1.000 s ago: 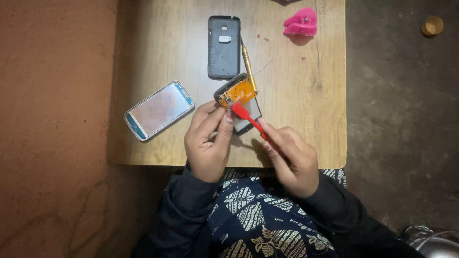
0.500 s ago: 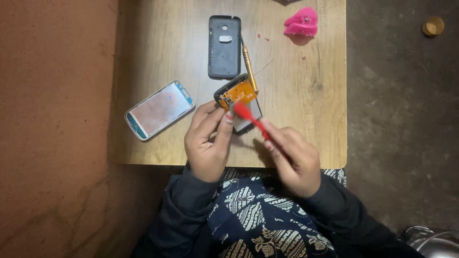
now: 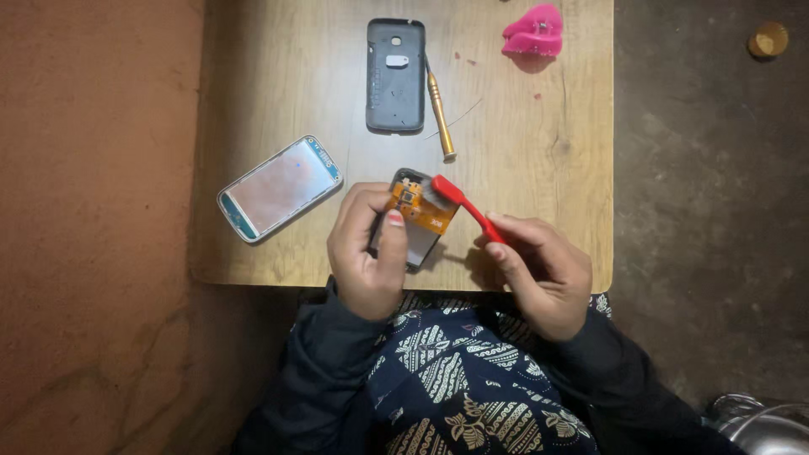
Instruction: The person uses a screwdriver to remove screws from a white phone, then opens the back cover. They handle a second phone, peel off a protective film, and use a toothbrush to clean the internal components.
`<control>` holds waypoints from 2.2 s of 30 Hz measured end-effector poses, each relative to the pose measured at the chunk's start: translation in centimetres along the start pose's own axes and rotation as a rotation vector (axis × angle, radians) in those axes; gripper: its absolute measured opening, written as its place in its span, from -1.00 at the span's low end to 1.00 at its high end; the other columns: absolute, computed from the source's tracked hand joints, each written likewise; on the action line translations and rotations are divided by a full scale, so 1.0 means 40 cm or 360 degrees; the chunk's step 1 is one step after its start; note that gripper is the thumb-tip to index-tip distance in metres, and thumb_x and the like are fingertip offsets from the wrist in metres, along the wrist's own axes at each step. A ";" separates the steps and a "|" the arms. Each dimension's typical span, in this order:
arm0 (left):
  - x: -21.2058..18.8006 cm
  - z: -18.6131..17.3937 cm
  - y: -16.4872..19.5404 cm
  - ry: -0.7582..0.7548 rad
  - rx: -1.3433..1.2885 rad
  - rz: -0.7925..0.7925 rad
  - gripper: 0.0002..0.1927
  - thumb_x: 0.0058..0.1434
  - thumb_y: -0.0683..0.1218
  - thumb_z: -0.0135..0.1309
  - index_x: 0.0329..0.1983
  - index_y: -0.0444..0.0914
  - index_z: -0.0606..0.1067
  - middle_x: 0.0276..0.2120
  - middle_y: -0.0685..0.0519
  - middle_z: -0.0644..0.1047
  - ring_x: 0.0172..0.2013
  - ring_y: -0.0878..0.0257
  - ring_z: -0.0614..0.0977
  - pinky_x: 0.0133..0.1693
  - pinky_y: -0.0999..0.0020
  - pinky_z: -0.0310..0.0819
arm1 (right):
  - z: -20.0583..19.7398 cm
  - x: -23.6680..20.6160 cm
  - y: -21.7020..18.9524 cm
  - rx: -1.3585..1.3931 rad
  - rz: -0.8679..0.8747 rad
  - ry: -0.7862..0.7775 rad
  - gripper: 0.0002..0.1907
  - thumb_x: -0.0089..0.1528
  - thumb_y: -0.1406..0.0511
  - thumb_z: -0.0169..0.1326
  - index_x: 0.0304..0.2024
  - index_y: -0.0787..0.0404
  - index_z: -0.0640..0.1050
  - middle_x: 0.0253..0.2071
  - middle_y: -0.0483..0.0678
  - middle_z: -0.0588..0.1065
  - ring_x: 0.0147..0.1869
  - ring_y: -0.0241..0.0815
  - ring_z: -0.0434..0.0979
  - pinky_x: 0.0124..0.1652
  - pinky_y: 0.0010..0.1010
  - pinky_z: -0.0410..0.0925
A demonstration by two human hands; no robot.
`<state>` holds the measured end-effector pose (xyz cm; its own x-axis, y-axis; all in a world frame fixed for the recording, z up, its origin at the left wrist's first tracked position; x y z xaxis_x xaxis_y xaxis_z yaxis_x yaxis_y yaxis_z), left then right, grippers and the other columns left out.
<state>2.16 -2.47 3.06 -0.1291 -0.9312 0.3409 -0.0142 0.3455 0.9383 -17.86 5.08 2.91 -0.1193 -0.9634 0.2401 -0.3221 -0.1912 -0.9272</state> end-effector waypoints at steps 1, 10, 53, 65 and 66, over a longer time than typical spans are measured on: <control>0.001 0.002 0.004 -0.0005 0.0039 0.0002 -0.90 0.43 -0.22 -0.06 -0.11 -0.38 0.44 -0.14 -0.06 0.51 -0.14 0.21 0.55 -0.02 0.40 0.44 | 0.000 0.003 -0.006 -0.0114 -0.0035 0.0026 -0.70 0.35 0.48 0.14 0.14 0.37 0.53 -0.08 0.05 0.60 -0.14 -0.24 0.60 -0.18 -0.51 0.45; 0.015 0.016 0.009 -0.0072 0.0115 -0.0013 -0.90 0.38 -0.25 -0.02 -0.09 -0.38 0.45 -0.15 -0.09 0.51 -0.16 0.14 0.59 -0.03 0.37 0.48 | 0.006 0.022 -0.074 -0.0648 -0.0364 0.0051 -0.66 0.23 0.47 0.27 0.07 0.30 0.60 -0.13 0.06 0.60 -0.16 -0.24 0.60 -0.20 -0.51 0.44; 0.016 0.022 0.007 -0.0058 0.0166 -0.0051 -0.89 0.36 -0.27 0.02 -0.08 -0.39 0.48 -0.15 -0.07 0.54 -0.16 0.16 0.61 -0.05 0.39 0.50 | -0.005 0.015 -0.070 -0.0749 -0.0376 0.0009 -0.63 0.25 0.50 0.22 0.12 0.26 0.60 -0.18 0.02 0.59 -0.23 -0.24 0.61 -0.27 -0.49 0.42; 0.016 0.020 0.003 -0.0073 0.0180 -0.0042 -0.87 0.31 -0.27 0.01 -0.09 -0.38 0.48 -0.16 -0.09 0.53 -0.18 0.14 0.61 -0.07 0.38 0.49 | -0.008 0.014 -0.062 -0.0748 -0.0395 0.0020 -0.63 0.25 0.49 0.23 0.12 0.24 0.60 -0.20 0.01 0.59 -0.24 -0.23 0.62 -0.27 -0.50 0.44; 0.016 0.020 0.002 -0.0082 0.0163 -0.0047 -0.86 0.30 -0.27 0.01 -0.09 -0.38 0.48 -0.16 -0.09 0.53 -0.18 0.14 0.61 -0.08 0.38 0.49 | -0.002 0.013 -0.067 -0.0752 -0.0416 -0.0026 -0.62 0.23 0.49 0.24 0.10 0.24 0.61 -0.22 0.02 0.59 -0.27 -0.24 0.61 -0.30 -0.49 0.42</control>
<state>1.28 -2.96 3.33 -0.1781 -0.9348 0.3074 -0.1197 0.3306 0.9361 -17.12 5.12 5.53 0.0351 -0.8984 0.4377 -0.7269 -0.3235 -0.6057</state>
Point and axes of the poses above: each hand's wrist, its own x-axis towards the middle knuckle, its own z-axis out of the palm, y = z × x, the point moved 8 cm from there along x, towards the middle knuckle
